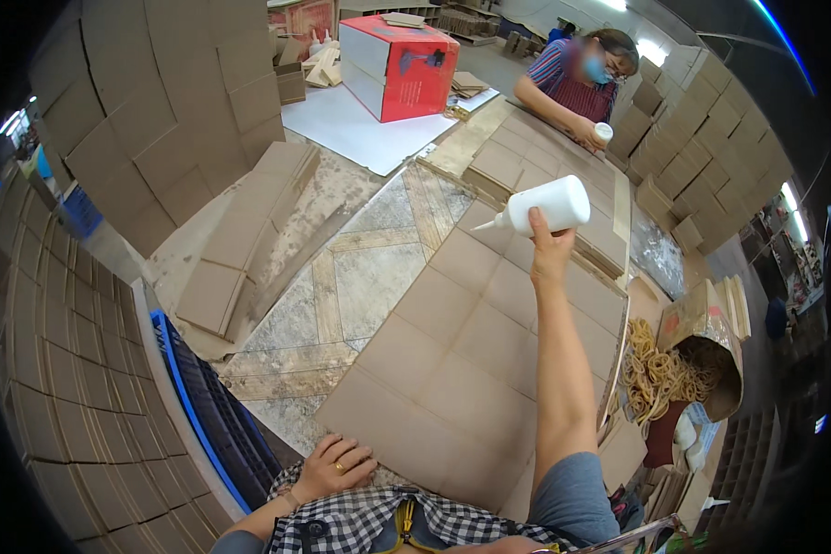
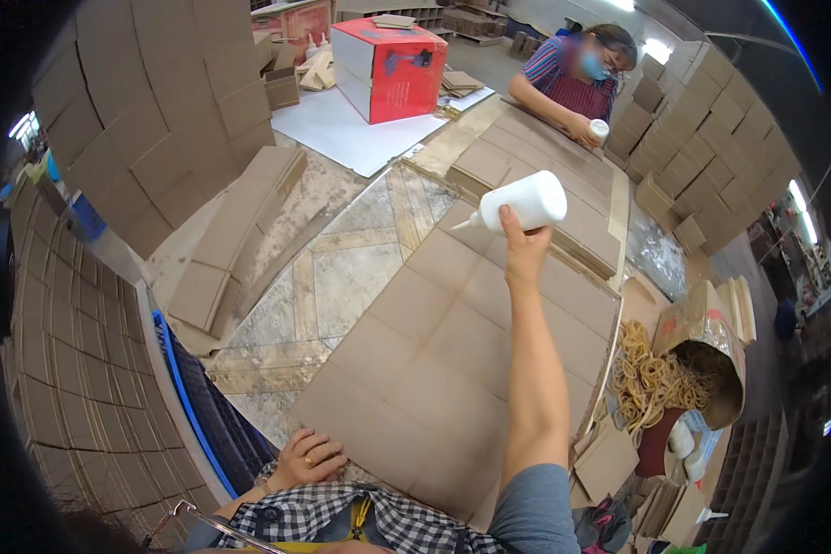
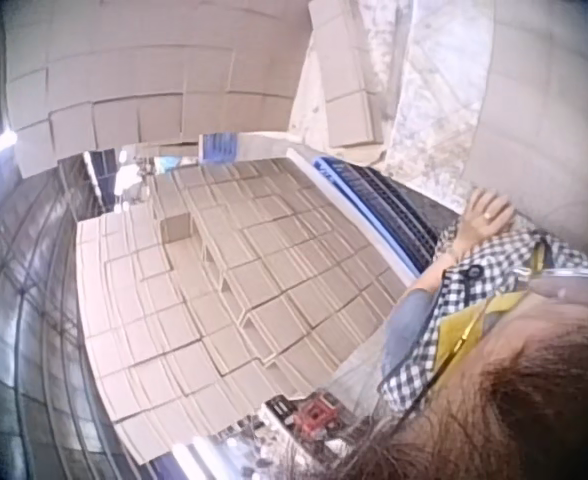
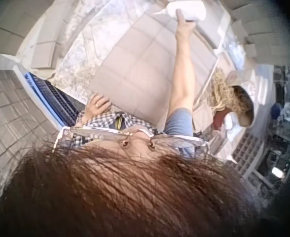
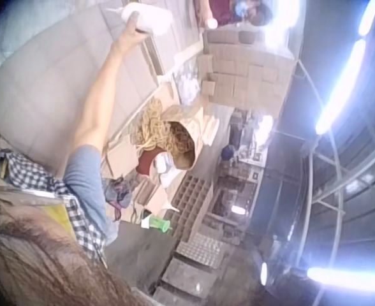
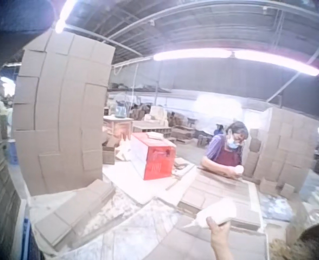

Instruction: Assembling small cardboard gift boxes by folding pre-cut sheets, applying glue, and securing them with rubber bands.

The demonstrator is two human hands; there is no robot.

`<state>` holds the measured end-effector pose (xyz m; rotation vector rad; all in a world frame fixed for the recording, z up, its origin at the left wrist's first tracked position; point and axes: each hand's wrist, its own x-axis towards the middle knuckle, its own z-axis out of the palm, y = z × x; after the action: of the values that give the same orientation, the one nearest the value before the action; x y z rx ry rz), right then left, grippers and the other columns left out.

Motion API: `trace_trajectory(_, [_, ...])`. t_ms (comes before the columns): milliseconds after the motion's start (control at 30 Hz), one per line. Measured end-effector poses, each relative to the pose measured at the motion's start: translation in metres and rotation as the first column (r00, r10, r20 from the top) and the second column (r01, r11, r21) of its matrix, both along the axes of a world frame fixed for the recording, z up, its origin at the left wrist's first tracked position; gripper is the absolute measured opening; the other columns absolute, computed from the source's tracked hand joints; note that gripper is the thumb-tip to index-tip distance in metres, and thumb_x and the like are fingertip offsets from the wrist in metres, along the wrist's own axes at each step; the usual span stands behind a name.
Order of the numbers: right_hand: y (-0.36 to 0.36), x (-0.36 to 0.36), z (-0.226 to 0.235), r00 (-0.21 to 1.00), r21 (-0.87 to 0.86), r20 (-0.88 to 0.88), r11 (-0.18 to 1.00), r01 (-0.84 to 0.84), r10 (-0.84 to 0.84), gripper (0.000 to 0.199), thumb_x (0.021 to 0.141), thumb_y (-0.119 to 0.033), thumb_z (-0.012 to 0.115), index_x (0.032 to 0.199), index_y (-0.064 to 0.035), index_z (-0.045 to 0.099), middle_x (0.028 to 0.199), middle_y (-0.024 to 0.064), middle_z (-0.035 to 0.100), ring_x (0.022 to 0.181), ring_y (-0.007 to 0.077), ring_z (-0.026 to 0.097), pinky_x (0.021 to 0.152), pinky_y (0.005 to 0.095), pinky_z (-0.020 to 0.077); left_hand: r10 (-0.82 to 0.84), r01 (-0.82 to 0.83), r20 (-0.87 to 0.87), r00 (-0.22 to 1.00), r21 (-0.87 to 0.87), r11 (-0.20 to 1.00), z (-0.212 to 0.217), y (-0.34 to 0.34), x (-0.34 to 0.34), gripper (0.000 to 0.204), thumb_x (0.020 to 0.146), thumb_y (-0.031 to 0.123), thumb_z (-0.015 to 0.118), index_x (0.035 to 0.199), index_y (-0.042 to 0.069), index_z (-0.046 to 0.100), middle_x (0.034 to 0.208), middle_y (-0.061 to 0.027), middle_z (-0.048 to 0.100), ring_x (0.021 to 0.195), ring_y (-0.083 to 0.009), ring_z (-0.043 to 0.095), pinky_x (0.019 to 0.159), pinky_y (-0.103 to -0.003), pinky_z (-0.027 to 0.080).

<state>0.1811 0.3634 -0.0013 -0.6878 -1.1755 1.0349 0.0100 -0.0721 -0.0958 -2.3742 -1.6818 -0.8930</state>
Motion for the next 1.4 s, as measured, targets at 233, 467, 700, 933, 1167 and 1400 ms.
trace_trajectory(233, [0.024, -0.02, -0.023, 0.995, 0.073, 0.1, 0.997, 0.01, -0.017, 0.061, 0.073, -0.016, 0.08, 0.12, -0.0008, 0.046, 0.112, 0.0105, 0.055, 0.102, 0.0202, 0.054, 0.091, 0.0341, 0.0436, 0.069, -0.068, -0.055, 0.996, 0.014, 0.998, -0.005, 0.001, 0.0, 0.028, 0.078, 0.026, 0.067, 0.106, 0.026, 0.065, 0.108, 0.0068, 0.06, 0.101, -0.0146, 0.056, 0.09, -0.034, 0.049])
trace_trajectory(467, [0.026, -0.022, -0.028, 0.991, 0.081, 0.127, 0.996, 0.025, -0.035, 0.06, 0.073, -0.016, 0.08, 0.12, -0.0002, 0.046, 0.11, 0.011, 0.056, 0.1, 0.02, 0.055, 0.089, 0.0341, 0.0446, 0.081, -0.08, -0.055, 0.995, 0.004, 0.997, -0.004, 0.002, 0.001, 0.029, 0.08, 0.024, 0.065, 0.109, 0.027, 0.065, 0.107, 0.0081, 0.061, 0.1, -0.0134, 0.057, 0.09, -0.032, 0.049])
trace_trajectory(700, [0.032, -0.027, -0.029, 0.989, 0.126, 0.141, 0.992, 0.014, -0.032, 0.058, 0.074, -0.016, 0.079, 0.119, 0.0006, 0.047, 0.108, 0.0113, 0.057, 0.098, 0.0198, 0.056, 0.086, 0.0337, 0.0459, 0.092, -0.09, -0.058, 0.994, 0.036, 0.995, -0.011, 0.001, 0.001, 0.028, 0.081, 0.024, 0.064, 0.108, 0.029, 0.065, 0.107, 0.0089, 0.061, 0.1, -0.0127, 0.057, 0.09, -0.031, 0.049])
trace_trajectory(933, [0.032, -0.011, -0.024, 0.969, 0.181, 0.213, 0.98, 0.085, -0.123, 0.055, 0.076, -0.019, 0.079, 0.118, -0.002, 0.049, 0.105, 0.008, 0.059, 0.095, 0.0169, 0.057, 0.084, 0.0313, 0.0468, 0.084, -0.084, -0.048, 0.995, 0.01, 0.996, -0.004, 0.002, 0.001, 0.026, 0.081, 0.026, 0.065, 0.107, 0.028, 0.066, 0.106, 0.0086, 0.061, 0.099, -0.0128, 0.057, 0.091, -0.031, 0.048])
trace_trajectory(1167, [0.025, 0.014, -0.018, 0.972, 0.068, 0.177, 0.987, 0.146, -0.156, 0.056, 0.074, -0.018, 0.079, 0.117, 0.0003, 0.049, 0.106, 0.0113, 0.058, 0.095, 0.0188, 0.057, 0.084, 0.0324, 0.0466, 0.063, -0.064, -0.036, 0.997, -0.001, 0.998, 0.002, 0.004, 0.001, 0.025, 0.08, 0.026, 0.065, 0.105, 0.026, 0.066, 0.105, 0.0076, 0.062, 0.099, -0.0136, 0.058, 0.091, -0.032, 0.048])
trace_trajectory(1400, [0.018, 0.056, -0.014, 0.963, -0.001, 0.177, 0.978, 0.208, -0.204, 0.054, 0.075, -0.017, 0.079, 0.117, -0.0004, 0.049, 0.104, 0.0108, 0.059, 0.09, 0.0169, 0.059, 0.072, 0.0299, 0.0511, 0.052, -0.052, -0.015, 0.999, -0.005, 0.999, 0.002, 0.005, 0.001, 0.025, 0.077, 0.023, 0.067, 0.103, 0.024, 0.068, 0.104, 0.0058, 0.063, 0.099, -0.0151, 0.058, 0.091, -0.033, 0.047])
